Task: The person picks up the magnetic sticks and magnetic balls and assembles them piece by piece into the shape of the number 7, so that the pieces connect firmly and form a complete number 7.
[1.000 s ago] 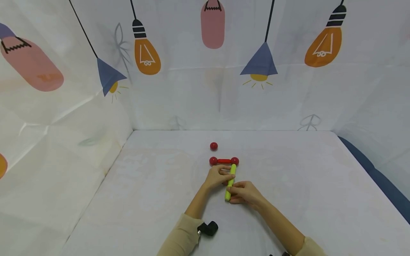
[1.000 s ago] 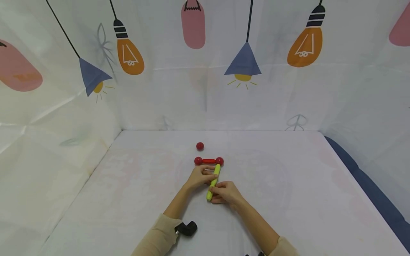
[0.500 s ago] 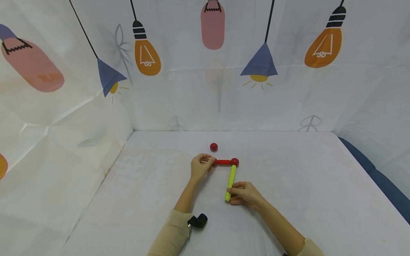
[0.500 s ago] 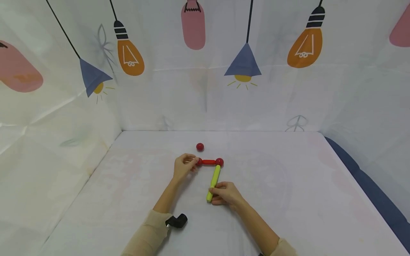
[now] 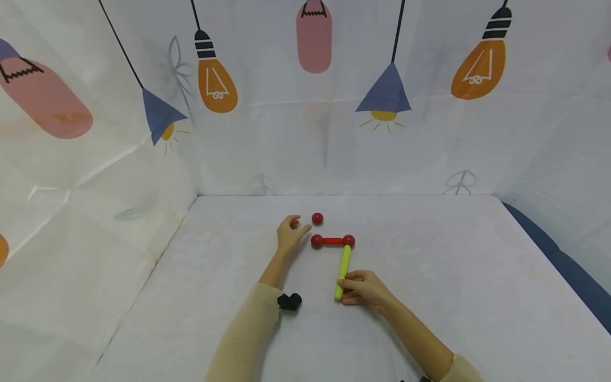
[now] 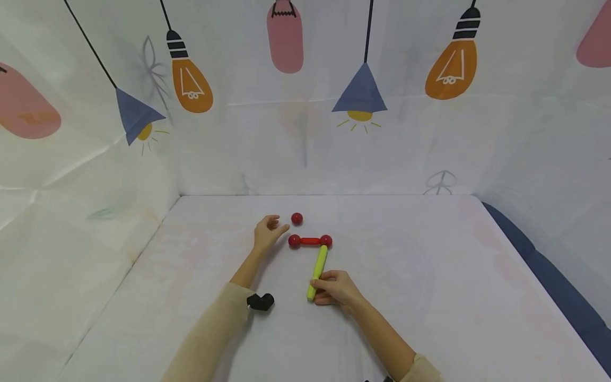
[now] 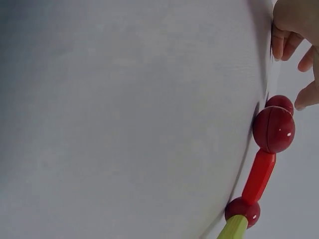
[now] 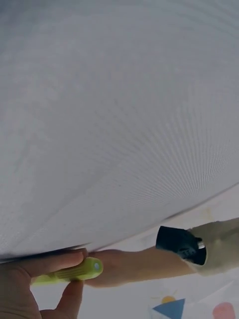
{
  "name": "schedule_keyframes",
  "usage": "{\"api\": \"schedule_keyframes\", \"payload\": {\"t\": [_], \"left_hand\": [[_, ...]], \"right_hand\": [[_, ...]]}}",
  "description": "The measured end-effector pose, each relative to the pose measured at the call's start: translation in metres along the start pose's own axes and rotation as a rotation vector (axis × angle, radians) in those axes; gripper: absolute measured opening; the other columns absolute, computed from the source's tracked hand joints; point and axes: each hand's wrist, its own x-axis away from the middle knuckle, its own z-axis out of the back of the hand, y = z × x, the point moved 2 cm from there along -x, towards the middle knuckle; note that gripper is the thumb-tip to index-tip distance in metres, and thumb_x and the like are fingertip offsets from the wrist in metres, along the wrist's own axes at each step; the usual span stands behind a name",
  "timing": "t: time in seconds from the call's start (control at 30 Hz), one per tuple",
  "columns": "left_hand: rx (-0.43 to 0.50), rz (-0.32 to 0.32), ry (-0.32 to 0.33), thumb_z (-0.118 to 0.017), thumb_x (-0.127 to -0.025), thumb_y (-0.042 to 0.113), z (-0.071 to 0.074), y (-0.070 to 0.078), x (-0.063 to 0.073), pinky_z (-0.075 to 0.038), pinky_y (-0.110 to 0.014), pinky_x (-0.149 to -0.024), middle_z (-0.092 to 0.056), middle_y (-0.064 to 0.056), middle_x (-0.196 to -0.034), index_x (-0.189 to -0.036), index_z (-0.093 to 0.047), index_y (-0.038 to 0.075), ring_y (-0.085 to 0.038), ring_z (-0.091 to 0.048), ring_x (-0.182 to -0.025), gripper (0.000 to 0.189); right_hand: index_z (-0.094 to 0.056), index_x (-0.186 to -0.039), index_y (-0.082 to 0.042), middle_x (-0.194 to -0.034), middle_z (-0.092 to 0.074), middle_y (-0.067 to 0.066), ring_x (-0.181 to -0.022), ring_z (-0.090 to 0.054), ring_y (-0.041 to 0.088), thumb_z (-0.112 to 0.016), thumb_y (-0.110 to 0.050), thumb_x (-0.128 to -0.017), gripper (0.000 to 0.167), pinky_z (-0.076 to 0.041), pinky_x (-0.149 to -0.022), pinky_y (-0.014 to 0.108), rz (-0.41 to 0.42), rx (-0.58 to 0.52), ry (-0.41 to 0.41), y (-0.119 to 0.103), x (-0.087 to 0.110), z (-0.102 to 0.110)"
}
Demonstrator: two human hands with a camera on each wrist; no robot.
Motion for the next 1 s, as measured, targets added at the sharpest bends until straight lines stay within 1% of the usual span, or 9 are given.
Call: {"api": "schedule_keyframes", "payload": {"t": [0.1, 0.23, 0.33, 0.47, 0.57, 0.63, 0.73, 0.83, 1.0], "left_hand": [[-0.022, 0.011, -0.031, -0.075, -0.08, 0.021, -0.004, -0.001, -0.007, -0.047, -0.039, -0.091, -0.06, -0.016, -0.111, -0.12, -0.058, 0.002, -0.028, -0.055, -0.103, 0.047], [-0.039, 0.018, -0.07, -0.076, -0.079, 0.025, -0.01, 0.004, -0.014, -0.046, -0.041, -0.091, -0.059, -0.017, -0.115, -0.123, -0.056, 0.004, -0.03, -0.053, -0.106, 0.053], [-0.057, 0.002, -0.094, -0.076, -0.079, 0.027, -0.016, 0.005, -0.019, -0.045, -0.043, -0.091, -0.058, -0.017, -0.118, -0.125, -0.056, 0.006, -0.03, -0.051, -0.108, 0.055], [-0.089, -0.055, -0.092, -0.076, -0.079, 0.025, -0.023, 0.002, -0.024, -0.046, -0.043, -0.09, -0.059, -0.017, -0.118, -0.123, -0.058, 0.005, -0.031, -0.052, -0.106, 0.052], [-0.119, -0.07, -0.093, -0.076, -0.079, 0.022, -0.026, 0.003, -0.026, -0.045, -0.044, -0.091, -0.061, -0.017, -0.116, -0.12, -0.061, 0.004, -0.031, -0.053, -0.106, 0.047], [-0.143, -0.063, -0.101, -0.075, -0.08, 0.021, -0.028, 0.005, -0.027, -0.043, -0.045, -0.093, -0.062, -0.017, -0.115, -0.118, -0.062, 0.005, -0.031, -0.053, -0.107, 0.044], [-0.196, -0.053, -0.118, -0.075, -0.079, 0.024, -0.031, 0.008, -0.03, -0.04, -0.045, -0.095, -0.063, -0.016, -0.114, -0.116, -0.064, 0.007, -0.03, -0.053, -0.109, 0.042], [-0.279, -0.033, -0.135, -0.074, -0.08, 0.029, -0.035, 0.01, -0.033, -0.036, -0.046, -0.096, -0.063, -0.014, -0.115, -0.117, -0.065, 0.011, -0.029, -0.051, -0.111, 0.042], [-0.397, -0.005, -0.145, -0.074, -0.079, 0.031, -0.039, 0.013, -0.033, -0.036, -0.046, -0.091, -0.062, -0.012, -0.11, -0.112, -0.066, 0.013, -0.029, -0.049, -0.106, 0.038]], "right_hand": [[-0.041, -0.123, 0.016, -0.087, -0.067, 0.012, -0.069, -0.067, 0.017, -0.068, -0.014, -0.086, 0.054, -0.057, -0.067, 0.033, 0.008, -0.01, -0.011, 0.001, -0.001, 0.001], [-0.041, -0.123, 0.016, -0.087, -0.066, 0.012, -0.069, -0.067, 0.017, -0.068, -0.014, -0.086, 0.055, -0.057, -0.067, 0.033, 0.011, -0.014, -0.016, 0.001, -0.001, 0.002], [-0.041, -0.124, 0.017, -0.087, -0.066, 0.012, -0.069, -0.066, 0.017, -0.068, -0.014, -0.086, 0.056, -0.057, -0.067, 0.033, 0.014, -0.017, -0.018, 0.001, -0.001, 0.003], [-0.04, -0.124, 0.018, -0.088, -0.066, 0.012, -0.068, -0.066, 0.016, -0.068, -0.014, -0.085, 0.057, -0.057, -0.067, 0.033, 0.016, -0.021, -0.023, 0.002, -0.001, 0.002], [-0.04, -0.124, 0.018, -0.088, -0.066, 0.013, -0.069, -0.066, 0.016, -0.068, -0.014, -0.086, 0.057, -0.057, -0.067, 0.033, 0.017, -0.019, -0.029, 0.001, 0.0, 0.002], [-0.04, -0.124, 0.018, -0.088, -0.066, 0.013, -0.068, -0.066, 0.016, -0.067, -0.014, -0.086, 0.056, -0.057, -0.067, 0.033, 0.02, -0.017, -0.032, 0.001, 0.0, 0.002], [-0.041, -0.123, 0.017, -0.086, -0.066, 0.012, -0.068, -0.066, 0.015, -0.067, -0.013, -0.087, 0.054, -0.057, -0.066, 0.032, 0.024, -0.024, -0.036, 0.001, 0.0, 0.002], [-0.042, -0.121, 0.017, -0.084, -0.066, 0.011, -0.067, -0.066, 0.015, -0.067, -0.013, -0.086, 0.052, -0.057, -0.066, 0.032, 0.028, -0.032, -0.04, 0.001, 0.0, 0.003], [-0.042, -0.121, 0.016, -0.083, -0.066, 0.011, -0.067, -0.066, 0.014, -0.068, -0.014, -0.086, 0.053, -0.057, -0.065, 0.031, 0.012, -0.038, -0.037, 0.001, 0.001, 0.003]]}}
